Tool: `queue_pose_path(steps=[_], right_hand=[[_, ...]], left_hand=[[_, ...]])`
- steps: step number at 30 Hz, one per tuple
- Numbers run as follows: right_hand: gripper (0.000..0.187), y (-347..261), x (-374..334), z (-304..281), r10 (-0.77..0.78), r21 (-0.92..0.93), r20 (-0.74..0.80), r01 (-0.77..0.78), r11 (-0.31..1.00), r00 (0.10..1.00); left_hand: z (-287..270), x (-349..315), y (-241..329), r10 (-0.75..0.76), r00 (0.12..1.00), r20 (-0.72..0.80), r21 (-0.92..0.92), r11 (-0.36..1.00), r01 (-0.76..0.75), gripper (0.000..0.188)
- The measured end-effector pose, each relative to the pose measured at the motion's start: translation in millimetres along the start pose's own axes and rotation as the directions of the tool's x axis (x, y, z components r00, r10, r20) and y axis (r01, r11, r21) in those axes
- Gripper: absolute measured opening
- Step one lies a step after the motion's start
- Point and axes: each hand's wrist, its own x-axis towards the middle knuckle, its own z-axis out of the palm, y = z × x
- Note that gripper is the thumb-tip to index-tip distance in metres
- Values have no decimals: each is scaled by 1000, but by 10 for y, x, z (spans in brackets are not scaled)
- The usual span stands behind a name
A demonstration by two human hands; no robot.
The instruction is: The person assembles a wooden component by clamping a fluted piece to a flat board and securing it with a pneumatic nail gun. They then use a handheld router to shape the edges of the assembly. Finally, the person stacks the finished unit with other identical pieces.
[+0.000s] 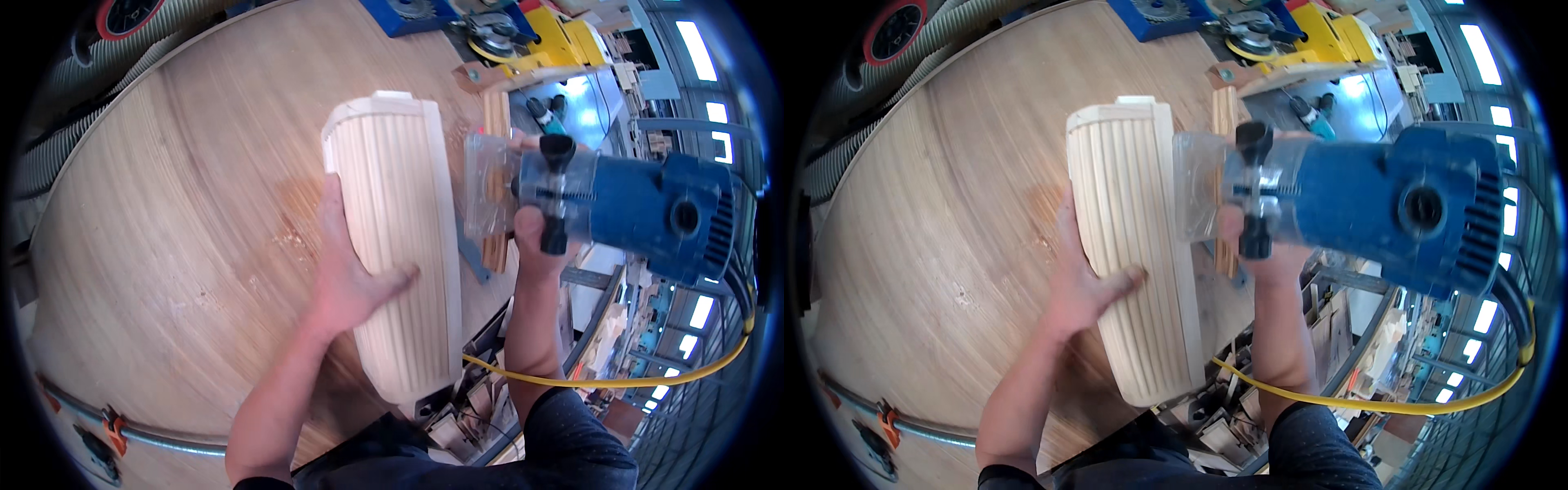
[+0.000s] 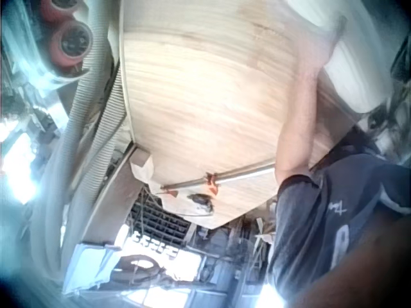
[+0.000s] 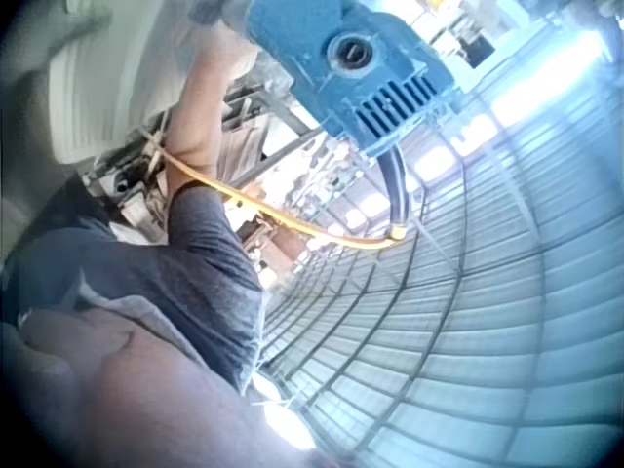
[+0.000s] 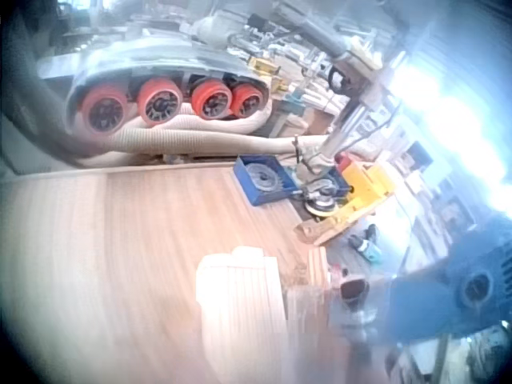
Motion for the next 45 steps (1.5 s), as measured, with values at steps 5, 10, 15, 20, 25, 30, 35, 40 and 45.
queue_pose_path(steps=[5,10,15,20,25,30,35,40,45], right_hand=[[83,-428,-895,-393,56,92,-21,-54,994,998],[89,-735,-1606,-728,63,-39,91,-59,997,994],[72,-915,-2069,-730,42,126,73,-51,991,996],[64,-983,-2249,-586,44,285,67,-61,957,997],[66,-994,-2340,-596,54,160,159,-80,984,986],[77,-945,-2399,-531,23,124,174,-45,991,985],[92,-944,-2499,-463,107,216,185,-146,965,977],[95,-987,-2542,-404,162,237,142,-193,952,976],[100,-934,-2530,-411,126,189,119,-147,971,985]], left_hand=[[153,-227,134,-35,996,-87,-174,985,19,113],[331,-693,157,52,997,-65,-172,983,-62,103],[421,-906,45,-5,998,-65,-336,942,-17,108],[431,-874,-131,29,992,-124,-291,955,-64,120],[439,-889,-203,13,978,-206,-230,971,-61,120],[469,-879,-261,18,968,-249,-205,976,-71,121],[496,-910,-204,9,965,-261,-257,963,-79,117],[476,-986,-109,-1,958,-286,-241,968,-71,113],[415,-1003,-58,21,951,-308,-173,982,-78,106]])
